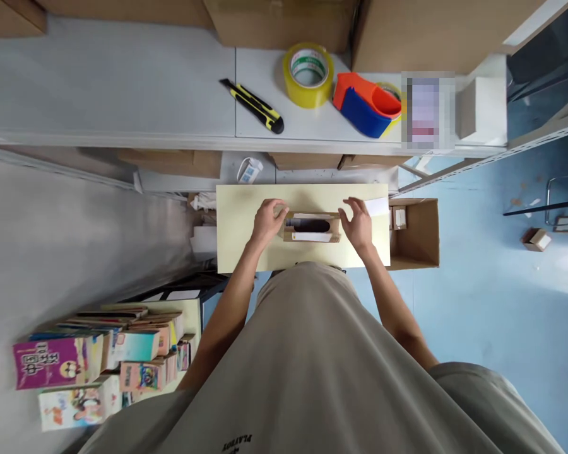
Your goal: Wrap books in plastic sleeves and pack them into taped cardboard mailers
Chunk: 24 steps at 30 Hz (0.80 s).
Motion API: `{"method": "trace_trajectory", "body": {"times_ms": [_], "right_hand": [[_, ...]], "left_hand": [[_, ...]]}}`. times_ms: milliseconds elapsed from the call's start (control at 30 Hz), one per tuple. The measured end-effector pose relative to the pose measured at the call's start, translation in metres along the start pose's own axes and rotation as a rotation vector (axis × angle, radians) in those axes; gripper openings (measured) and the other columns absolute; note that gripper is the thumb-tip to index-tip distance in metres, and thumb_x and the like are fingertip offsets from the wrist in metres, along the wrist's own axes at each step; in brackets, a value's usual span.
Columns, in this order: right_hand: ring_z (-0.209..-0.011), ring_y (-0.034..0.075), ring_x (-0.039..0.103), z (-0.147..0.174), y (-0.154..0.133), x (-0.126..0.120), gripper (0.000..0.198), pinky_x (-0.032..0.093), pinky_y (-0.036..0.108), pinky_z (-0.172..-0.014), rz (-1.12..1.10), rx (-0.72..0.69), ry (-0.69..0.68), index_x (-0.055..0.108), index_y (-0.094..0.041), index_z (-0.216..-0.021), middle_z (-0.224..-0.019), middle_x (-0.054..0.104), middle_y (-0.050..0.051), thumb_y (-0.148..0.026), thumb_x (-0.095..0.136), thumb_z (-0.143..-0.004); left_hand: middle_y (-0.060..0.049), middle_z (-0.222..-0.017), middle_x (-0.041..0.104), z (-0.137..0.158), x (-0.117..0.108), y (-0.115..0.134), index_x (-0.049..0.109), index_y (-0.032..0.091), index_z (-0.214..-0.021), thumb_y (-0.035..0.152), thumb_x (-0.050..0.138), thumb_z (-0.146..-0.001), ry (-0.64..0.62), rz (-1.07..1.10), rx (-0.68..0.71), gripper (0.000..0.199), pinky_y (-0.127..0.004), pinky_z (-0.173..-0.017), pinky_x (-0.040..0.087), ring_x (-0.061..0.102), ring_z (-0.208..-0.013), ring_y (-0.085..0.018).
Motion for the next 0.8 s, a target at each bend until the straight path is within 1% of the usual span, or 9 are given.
{"method": "trace_trajectory", "body": {"times_ms": [133, 300, 367, 433, 500, 567, 633, 700, 800], "right_hand": [[-0.166, 0.04, 0.06, -0.081, -0.054, -0.054, 0.046, 0.052, 0.073, -0.137, 0.066, -0.252, 0.24, 0.063, -0.028, -0.164, -0.171, 0.063, 0.02, -0.045, 0.045, -0.125], [-0.155, 0.041, 0.066, -0.185, -0.084, -0.082, 0.05, 0.049, 0.071, -0.136, 0.287, -0.23, 0.28, 0.065, -0.014, -0.156, -0.16, 0.071, 0.027, -0.053, 0.055, -0.125], [-0.151, 0.035, 0.071, -0.209, -0.081, -0.079, 0.067, 0.05, 0.062, -0.133, 0.275, -0.253, 0.255, 0.067, -0.001, -0.144, -0.156, 0.072, 0.03, -0.048, 0.021, -0.133], [-0.148, 0.03, 0.074, -0.218, -0.072, -0.075, 0.094, 0.052, 0.055, -0.127, 0.218, -0.329, 0.241, 0.067, 0.005, -0.133, -0.153, 0.071, 0.031, -0.042, -0.014, -0.126], [-0.143, 0.029, 0.077, -0.209, -0.062, -0.072, 0.098, 0.055, 0.052, -0.123, 0.166, -0.371, 0.256, 0.068, 0.001, -0.129, -0.148, 0.075, 0.03, -0.053, -0.014, -0.125], [-0.137, 0.033, 0.081, -0.182, -0.052, -0.071, 0.078, 0.059, 0.054, -0.121, 0.107, -0.339, 0.271, 0.068, -0.007, -0.132, -0.14, 0.08, 0.028, -0.068, 0.019, -0.129], [-0.133, 0.039, 0.082, -0.139, -0.046, -0.066, 0.065, 0.064, 0.058, -0.117, 0.015, -0.269, 0.227, 0.065, -0.013, -0.141, -0.136, 0.08, 0.024, -0.074, 0.053, -0.123], [-0.13, 0.04, 0.082, -0.087, -0.045, -0.053, 0.066, 0.069, 0.061, -0.112, -0.13, -0.196, 0.086, 0.061, -0.02, -0.149, -0.136, 0.079, 0.018, -0.077, 0.065, -0.116], [-0.122, 0.033, 0.081, -0.01, -0.051, -0.018, 0.068, 0.072, 0.054, -0.109, -0.416, -0.054, -0.218, 0.063, -0.027, -0.142, -0.129, 0.08, 0.012, -0.088, 0.064, -0.111]], "left_hand": [[-0.011, -0.135, 0.086, -0.035, -0.011, 0.084, 0.081, 0.024, -0.131, 0.038, 0.073, -0.114, -0.015, 0.144, 0.33, 0.023, -0.044, -0.116, 0.069, 0.084, -0.125, -0.026], [-0.007, -0.133, 0.086, -0.066, -0.007, 0.169, 0.081, 0.024, -0.13, 0.039, 0.077, -0.117, 0.001, 0.243, 0.514, 0.02, -0.045, -0.118, 0.069, 0.083, -0.131, -0.027], [-0.006, -0.128, 0.086, -0.065, 0.0, 0.182, 0.081, 0.023, -0.127, 0.037, 0.079, -0.117, 0.009, 0.282, 0.515, 0.018, -0.045, -0.116, 0.07, 0.084, -0.13, -0.028], [-0.006, -0.124, 0.085, -0.057, 0.007, 0.182, 0.081, 0.02, -0.124, 0.035, 0.079, -0.116, 0.007, 0.316, 0.482, 0.017, -0.045, -0.112, 0.072, 0.086, -0.126, -0.028], [-0.006, -0.121, 0.086, -0.042, 0.013, 0.172, 0.081, 0.019, -0.123, 0.035, 0.082, -0.115, 0.003, 0.356, 0.419, 0.017, -0.044, -0.109, 0.073, 0.086, -0.123, -0.028], [-0.007, -0.121, 0.086, -0.021, 0.017, 0.155, 0.081, 0.02, -0.122, 0.037, 0.085, -0.113, 0.009, 0.401, 0.334, 0.019, -0.043, -0.109, 0.073, 0.086, -0.122, -0.028], [-0.009, -0.122, 0.087, 0.006, 0.018, 0.133, 0.08, 0.021, -0.123, 0.042, 0.085, -0.113, 0.015, 0.437, 0.25, 0.023, -0.042, -0.111, 0.072, 0.086, -0.124, -0.028], [-0.009, -0.124, 0.087, 0.035, 0.019, 0.11, 0.08, 0.022, -0.123, 0.047, 0.084, -0.113, 0.005, 0.459, 0.176, 0.027, -0.041, -0.112, 0.071, 0.086, -0.124, -0.027], [-0.01, -0.122, 0.087, 0.076, 0.022, 0.079, 0.078, 0.022, -0.121, 0.054, 0.086, -0.11, -0.02, 0.484, 0.073, 0.035, -0.039, -0.108, 0.071, 0.086, -0.118, -0.026]]}}
Point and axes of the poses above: each hand's wrist, its own z-axis away from the middle knuckle, its own x-axis out of the palm, y = z × x, the point moved 2 cm from there along -z, towards the middle knuckle
